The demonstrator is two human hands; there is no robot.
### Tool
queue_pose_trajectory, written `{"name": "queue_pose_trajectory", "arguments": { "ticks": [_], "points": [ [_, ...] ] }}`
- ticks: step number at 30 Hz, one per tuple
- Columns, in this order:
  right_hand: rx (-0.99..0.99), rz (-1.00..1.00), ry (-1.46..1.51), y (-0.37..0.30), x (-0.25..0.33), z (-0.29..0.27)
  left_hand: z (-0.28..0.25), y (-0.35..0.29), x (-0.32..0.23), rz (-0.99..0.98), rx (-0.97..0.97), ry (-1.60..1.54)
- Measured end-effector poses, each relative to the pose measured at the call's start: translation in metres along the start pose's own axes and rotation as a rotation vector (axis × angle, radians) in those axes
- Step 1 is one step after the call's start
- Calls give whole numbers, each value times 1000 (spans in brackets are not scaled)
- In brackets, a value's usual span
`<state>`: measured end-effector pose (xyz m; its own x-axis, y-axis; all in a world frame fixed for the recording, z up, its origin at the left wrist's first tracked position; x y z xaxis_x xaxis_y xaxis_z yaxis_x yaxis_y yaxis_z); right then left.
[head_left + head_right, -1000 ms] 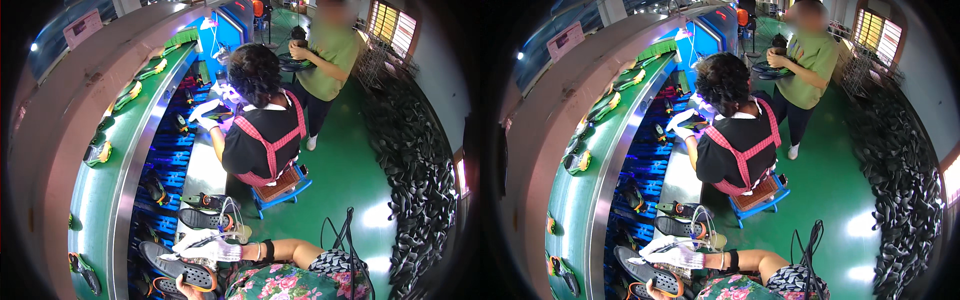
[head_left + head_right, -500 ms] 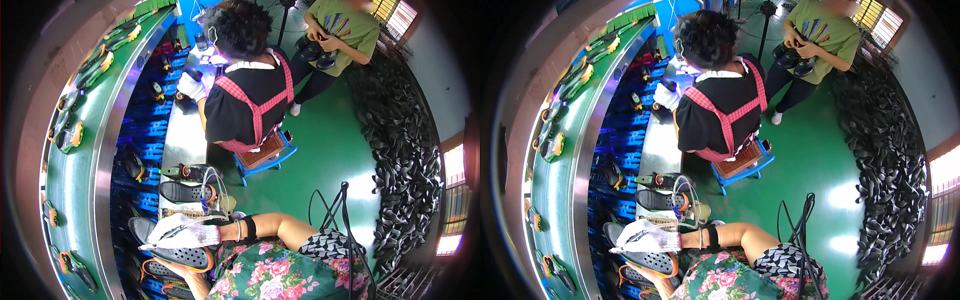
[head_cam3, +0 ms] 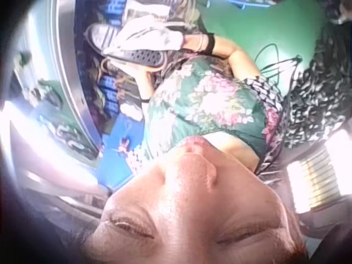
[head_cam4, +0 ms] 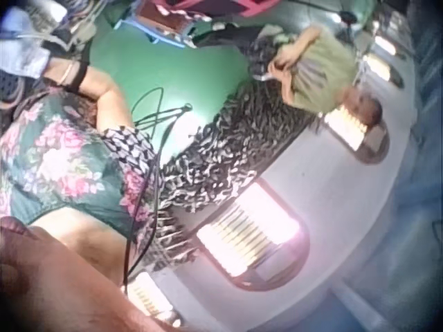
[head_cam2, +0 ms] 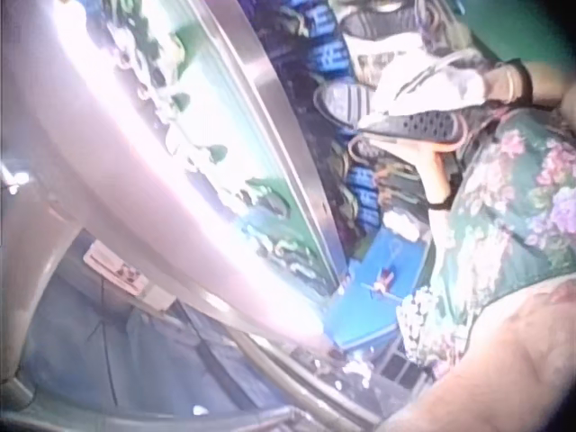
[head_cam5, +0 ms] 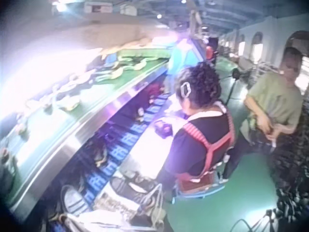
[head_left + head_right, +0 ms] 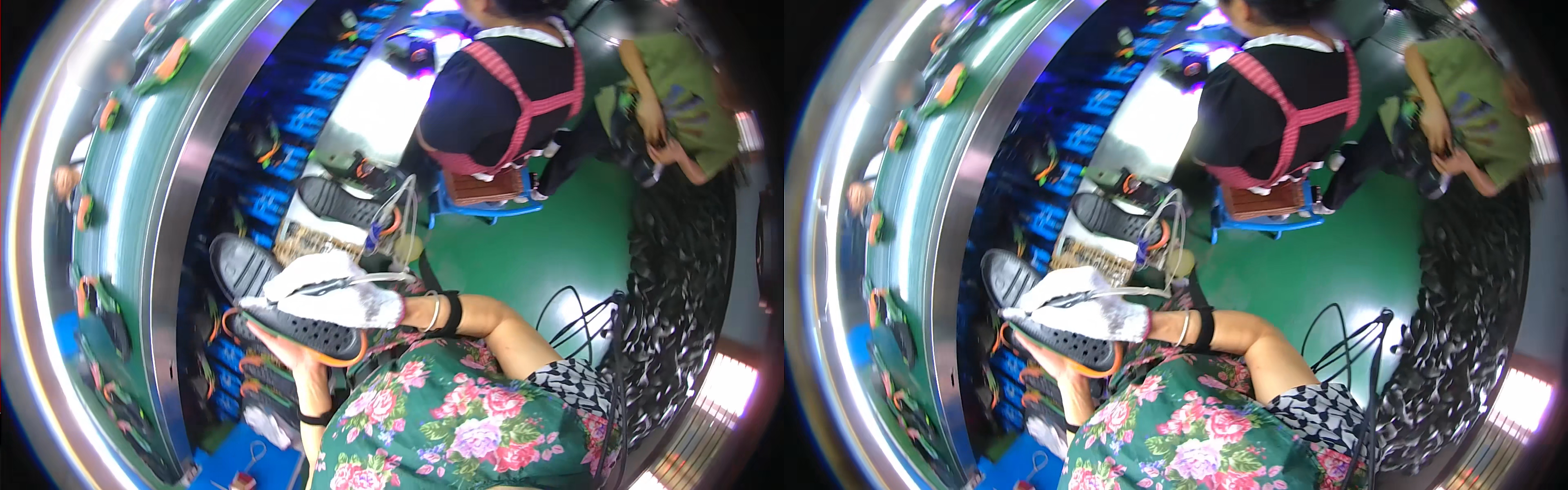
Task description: Applying adhesive to shoe soles using a brush on a manufacturing line.
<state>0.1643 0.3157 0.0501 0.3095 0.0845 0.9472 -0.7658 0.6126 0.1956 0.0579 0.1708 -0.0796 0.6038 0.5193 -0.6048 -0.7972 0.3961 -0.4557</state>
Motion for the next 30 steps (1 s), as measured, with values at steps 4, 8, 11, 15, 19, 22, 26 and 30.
{"name": "queue_pose_trajectory", "arguments": {
  "ticks": [4,8,11,15,19,22,26,30],
  "points": [
    [27,129,98,0,-15,12,-21,4,-11,26,29,56],
    [-10,172,57,-2,-12,15,-14,2,-12,53,88,78],
    [-11,105,-136,0,1,16,-14,1,-8,11,69,41],
    [3,90,-173,3,1,19,-13,2,-9,7,126,-10],
    [37,-26,-273,1,-3,33,-17,0,-22,96,71,0],
    [-23,-80,-369,1,14,22,-8,4,-8,51,74,34],
    [-48,-86,-391,-3,7,21,-2,-2,-2,-22,146,-61],
    [-53,-103,-432,-2,14,21,8,-7,1,-34,272,-176]
  ]
}}
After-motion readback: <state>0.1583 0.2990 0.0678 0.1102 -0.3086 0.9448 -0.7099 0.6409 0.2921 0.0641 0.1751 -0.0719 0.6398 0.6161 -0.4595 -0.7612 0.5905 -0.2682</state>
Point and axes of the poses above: each hand's wrist, its own y-axis towards the middle knuckle, its own z-axis out of the palm, x = y × z, the point moved 10 cm from there along y, towards the middle knuckle, and after that the axes turned 15 degrees about z, right-handed, at the moved point
